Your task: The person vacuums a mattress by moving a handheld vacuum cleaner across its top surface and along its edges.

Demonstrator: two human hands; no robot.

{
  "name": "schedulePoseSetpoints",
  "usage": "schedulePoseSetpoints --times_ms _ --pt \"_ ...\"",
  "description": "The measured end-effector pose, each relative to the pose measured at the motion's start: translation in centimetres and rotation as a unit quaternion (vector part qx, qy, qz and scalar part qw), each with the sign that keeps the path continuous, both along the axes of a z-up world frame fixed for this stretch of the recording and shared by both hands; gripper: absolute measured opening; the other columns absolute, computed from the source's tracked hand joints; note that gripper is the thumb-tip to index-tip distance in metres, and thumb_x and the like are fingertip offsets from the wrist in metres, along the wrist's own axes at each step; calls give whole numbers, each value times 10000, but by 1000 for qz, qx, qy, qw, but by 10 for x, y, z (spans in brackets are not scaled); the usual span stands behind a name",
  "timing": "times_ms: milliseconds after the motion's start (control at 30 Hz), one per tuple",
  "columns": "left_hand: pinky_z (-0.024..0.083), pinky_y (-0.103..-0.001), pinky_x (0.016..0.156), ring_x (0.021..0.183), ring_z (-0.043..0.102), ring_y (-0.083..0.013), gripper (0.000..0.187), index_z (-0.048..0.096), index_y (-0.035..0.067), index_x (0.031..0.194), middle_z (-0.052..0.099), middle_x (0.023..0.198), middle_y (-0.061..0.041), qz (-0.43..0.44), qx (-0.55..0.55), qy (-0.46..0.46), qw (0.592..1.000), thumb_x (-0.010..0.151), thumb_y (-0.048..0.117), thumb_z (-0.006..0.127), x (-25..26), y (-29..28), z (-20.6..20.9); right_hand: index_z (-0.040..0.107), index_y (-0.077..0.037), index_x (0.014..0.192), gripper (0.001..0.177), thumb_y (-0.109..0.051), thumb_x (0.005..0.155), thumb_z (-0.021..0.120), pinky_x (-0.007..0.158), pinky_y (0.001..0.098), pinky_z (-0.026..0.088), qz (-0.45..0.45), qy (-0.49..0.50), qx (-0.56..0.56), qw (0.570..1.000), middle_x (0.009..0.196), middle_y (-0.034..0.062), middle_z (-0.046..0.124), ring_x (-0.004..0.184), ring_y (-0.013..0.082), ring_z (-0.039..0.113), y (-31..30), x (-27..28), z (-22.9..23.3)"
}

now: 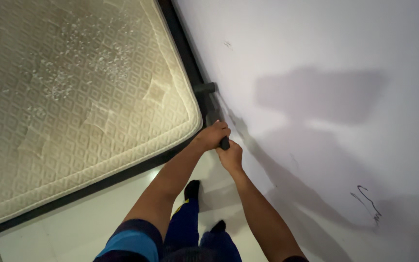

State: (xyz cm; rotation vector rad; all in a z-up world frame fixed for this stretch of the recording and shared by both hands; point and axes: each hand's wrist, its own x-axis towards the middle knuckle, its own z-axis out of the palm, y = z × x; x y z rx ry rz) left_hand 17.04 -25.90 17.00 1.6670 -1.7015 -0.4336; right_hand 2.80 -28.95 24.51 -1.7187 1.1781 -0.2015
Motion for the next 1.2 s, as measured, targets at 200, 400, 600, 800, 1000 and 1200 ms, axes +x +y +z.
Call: schedulePoseSetpoints --times_ms 200,400,600,800,1000,1200 --pt "514 -414 937 1047 625 -331 104 651 79 905 621 1057 -119 -7 27 -4 1000 812 37 670 -18 1 4 647 3 765 132 -107 764 720 536 370 502 -6 3 4 1000 603 111 663 517 221 638 4 -19 -3" --pt "517 -420 919 1055 624 -335 101 650 87 934 620 1074 -113 -13 36 17 999 839 55 649 -58 14 4 672 7 768 164 -126 740 764 585 390 499 28 1 -105 994 637 132 679 575 250 645 13 -61 -14" --pt "514 -437 914 1039 631 -344 101 645 102 900 623 1040 -108 -4 17 22 1000 817 44 648 -112 29 0 664 2 797 209 -187 765 749 624 431 528 -14 51 0 999 658 159 685 608 305 672 35 -108 4" --pt "526 -413 890 1057 643 -331 96 637 94 907 626 1049 -104 -25 44 37 998 835 32 654 -142 43 0 680 5 789 238 -207 750 782 630 415 514 24 29 -88 995 682 148 693 632 291 662 47 -143 5" --pt "477 -440 1007 1070 630 -338 125 651 96 901 631 1065 -117 -18 2 7 1000 793 36 669 -147 50 12 695 -3 801 210 -183 726 772 642 414 518 37 18 -102 994 695 159 705 657 304 680 51 -149 6" --pt "479 -425 977 1091 619 -339 162 646 91 927 625 1090 -113 -15 33 21 999 776 41 676 -114 37 9 698 0 796 209 -175 717 779 654 410 524 41 8 -115 993 694 158 701 657 302 685 35 -118 -3"
